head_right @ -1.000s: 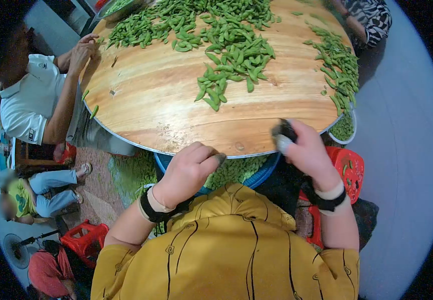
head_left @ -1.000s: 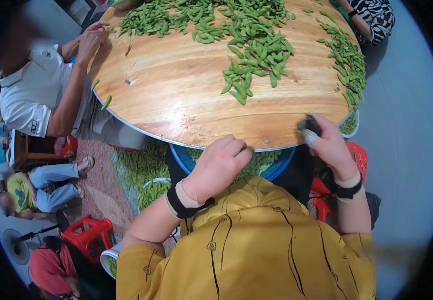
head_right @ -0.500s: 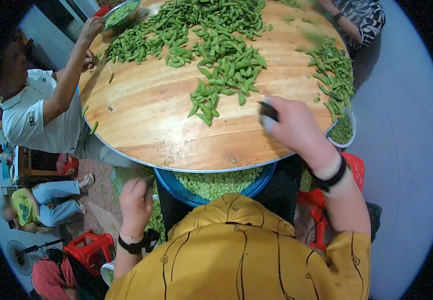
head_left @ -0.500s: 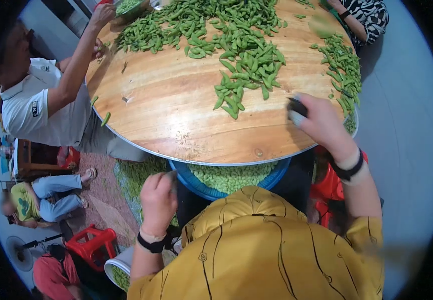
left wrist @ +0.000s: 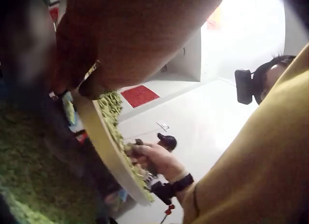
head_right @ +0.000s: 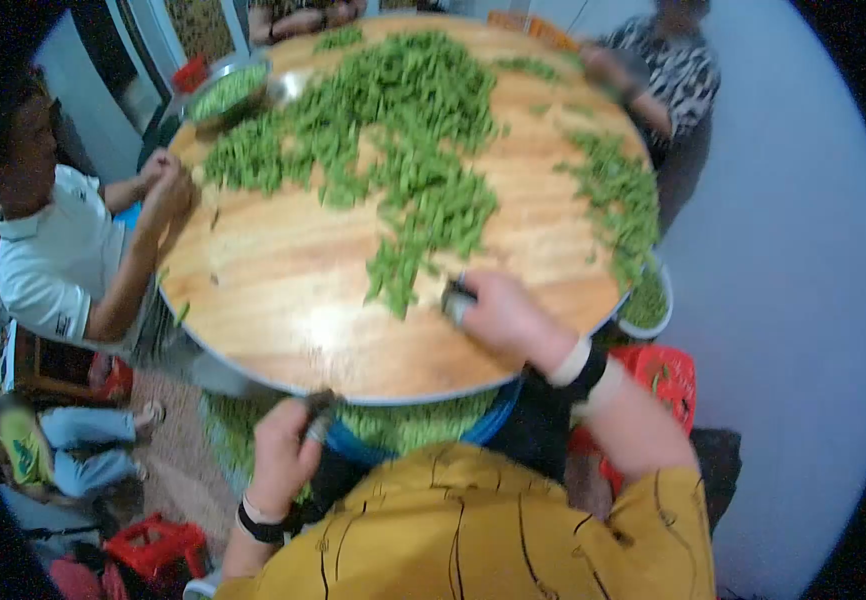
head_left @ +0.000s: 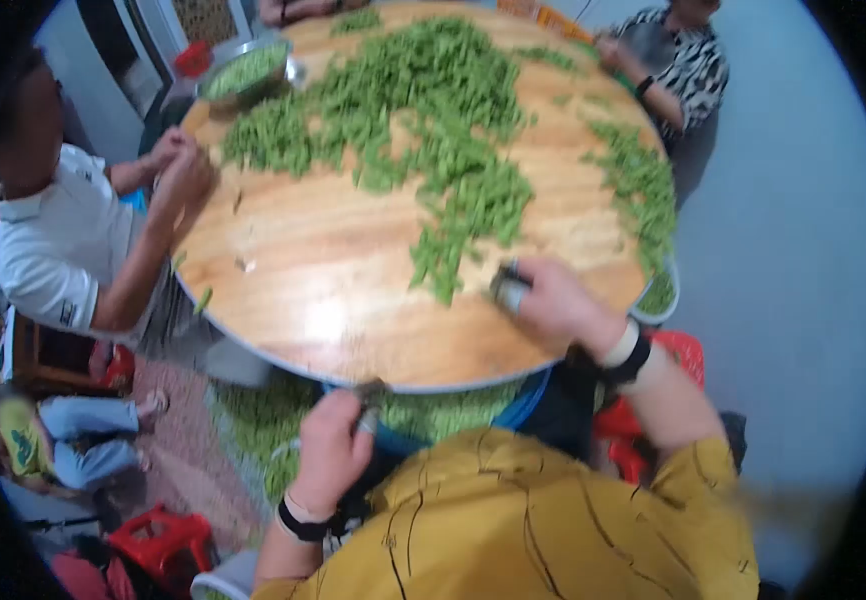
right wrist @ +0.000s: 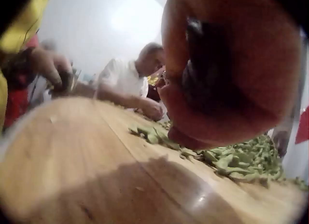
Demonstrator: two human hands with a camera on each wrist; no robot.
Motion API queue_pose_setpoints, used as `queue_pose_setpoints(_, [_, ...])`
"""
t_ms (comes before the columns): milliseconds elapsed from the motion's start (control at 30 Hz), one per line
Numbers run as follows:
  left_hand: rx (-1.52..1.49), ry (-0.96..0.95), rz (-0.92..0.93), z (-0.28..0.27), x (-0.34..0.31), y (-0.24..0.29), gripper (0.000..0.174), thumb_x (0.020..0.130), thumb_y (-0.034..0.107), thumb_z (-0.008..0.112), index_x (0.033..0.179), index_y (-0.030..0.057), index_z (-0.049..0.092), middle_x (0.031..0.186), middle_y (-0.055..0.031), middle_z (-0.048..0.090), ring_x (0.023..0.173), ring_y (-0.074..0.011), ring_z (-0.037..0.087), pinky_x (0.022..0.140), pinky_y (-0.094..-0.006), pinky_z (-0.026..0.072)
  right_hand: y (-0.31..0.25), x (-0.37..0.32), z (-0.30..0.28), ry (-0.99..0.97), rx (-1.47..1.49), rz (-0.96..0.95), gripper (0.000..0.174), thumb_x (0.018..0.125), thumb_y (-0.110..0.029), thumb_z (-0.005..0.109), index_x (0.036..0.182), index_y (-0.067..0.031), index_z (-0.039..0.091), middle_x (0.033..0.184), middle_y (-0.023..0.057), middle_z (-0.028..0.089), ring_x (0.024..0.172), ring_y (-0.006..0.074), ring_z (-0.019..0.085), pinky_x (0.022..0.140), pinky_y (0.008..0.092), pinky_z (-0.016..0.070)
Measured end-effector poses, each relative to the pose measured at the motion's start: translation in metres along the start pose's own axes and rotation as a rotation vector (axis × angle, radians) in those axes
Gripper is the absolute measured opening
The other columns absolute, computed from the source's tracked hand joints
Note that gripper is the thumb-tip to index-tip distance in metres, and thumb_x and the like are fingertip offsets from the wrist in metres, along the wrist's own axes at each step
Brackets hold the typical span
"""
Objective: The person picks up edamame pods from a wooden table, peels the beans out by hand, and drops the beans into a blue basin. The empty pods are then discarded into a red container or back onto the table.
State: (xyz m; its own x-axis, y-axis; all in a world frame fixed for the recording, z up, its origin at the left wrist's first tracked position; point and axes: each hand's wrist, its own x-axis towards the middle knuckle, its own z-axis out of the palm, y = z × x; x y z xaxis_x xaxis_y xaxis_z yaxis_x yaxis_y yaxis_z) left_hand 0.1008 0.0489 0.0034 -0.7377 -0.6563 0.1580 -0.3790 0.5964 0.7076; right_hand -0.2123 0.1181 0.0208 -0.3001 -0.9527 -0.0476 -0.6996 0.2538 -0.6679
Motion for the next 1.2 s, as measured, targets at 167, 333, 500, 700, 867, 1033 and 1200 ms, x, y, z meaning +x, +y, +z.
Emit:
queue_pose_setpoints(167, [-0.105, 0.047, 0.203, 0.022, 0.048, 0.052, 0.031, 0.074, -0.002, 0.057, 0.105, -0.0021, 0.062, 0.084, -0.0181, 0.061, 0.079, -0.0363, 0.061, 0.074, -0.0388, 0.0500, -0.044, -0.033, -0.011, -0.327, 0.205, 0.048, 0.022, 0.082, -0.022, 0.065, 0.093, -0.0034, 0.061, 0.075, 0.0108, 0.062, 0.069, 0.0161, 0.057, 0.066, 0.0321, 0.0480])
queue_pose_setpoints(333, [-0.263, -0.254, 0.186, 0.032, 0.056, 0.048, 0.020, 0.076, -0.001, 0.056, 0.095, -0.0008, 0.062, 0.069, -0.0142, 0.057, 0.062, -0.0296, 0.057, 0.059, -0.0330, 0.0465, -0.042, -0.044, -0.002, -0.322, 0.112, -0.158, 0.026, 0.080, -0.023, 0.067, 0.098, -0.0055, 0.060, 0.078, 0.0136, 0.062, 0.068, 0.0224, 0.059, 0.066, 0.0333, 0.0481])
queue_pose_setpoints(500, [-0.576, -0.248, -0.091, 0.039, 0.055, 0.045, 0.012, 0.088, 0.010, 0.055, 0.090, 0.0002, 0.062, 0.070, -0.0021, 0.058, 0.064, -0.0082, 0.051, 0.057, -0.0254, 0.0433, -0.041, -0.044, 0.002, -0.260, 0.264, -0.074, 0.031, 0.083, -0.022, 0.062, 0.106, -0.0029, 0.054, 0.078, 0.0132, 0.061, 0.066, 0.0242, 0.061, 0.062, 0.0358, 0.0485])
queue_pose_setpoints(700, [-0.983, -0.132, -0.325, 0.048, 0.057, 0.034, 0.010, 0.091, 0.006, 0.051, 0.097, 0.0006, 0.056, 0.076, -0.0009, 0.057, 0.064, -0.0074, 0.050, 0.057, -0.0219, 0.0416, -0.047, -0.055, 0.006, -0.359, 0.568, 0.141, 0.038, 0.080, -0.005, 0.046, 0.118, -0.0007, 0.048, 0.082, 0.0059, 0.063, 0.055, 0.0107, 0.058, 0.050, 0.0254, 0.0481])
queue_pose_setpoints(867, [-1.083, -0.158, -0.323, 0.050, 0.059, 0.037, 0.019, 0.088, 0.000, 0.047, 0.104, -0.0009, 0.056, 0.083, -0.0026, 0.059, 0.068, -0.0076, 0.052, 0.061, -0.0217, 0.0436, -0.051, -0.057, 0.013, -0.330, 0.653, 0.177, 0.048, 0.080, -0.002, 0.046, 0.128, -0.0044, 0.047, 0.083, 0.0021, 0.063, 0.057, 0.0063, 0.055, 0.049, 0.0219, 0.0471])
queue_pose_setpoints(1033, [-0.923, -0.170, -0.265, 0.055, 0.058, 0.034, 0.019, 0.088, 0.000, 0.049, 0.105, -0.0008, 0.056, 0.082, -0.0017, 0.059, 0.069, -0.0072, 0.053, 0.061, -0.0218, 0.0438, -0.047, -0.057, 0.015, -0.327, 0.688, 0.186, 0.051, 0.080, -0.001, 0.046, 0.131, -0.0057, 0.046, 0.082, 0.0003, 0.063, 0.055, 0.0045, 0.052, 0.049, 0.0200, 0.0444])
queue_pose_setpoints(1200, [-0.725, -0.094, -0.148, 0.063, 0.057, 0.029, 0.014, 0.089, 0.001, 0.050, 0.100, -0.0004, 0.058, 0.080, -0.0008, 0.059, 0.068, -0.0075, 0.053, 0.060, -0.0234, 0.0448, -0.042, -0.056, 0.017, -0.323, 0.757, 0.168, 0.049, 0.083, -0.002, 0.047, 0.131, -0.0070, 0.047, 0.081, -0.0012, 0.062, 0.052, 0.0033, 0.047, 0.047, 0.0189, 0.0398])
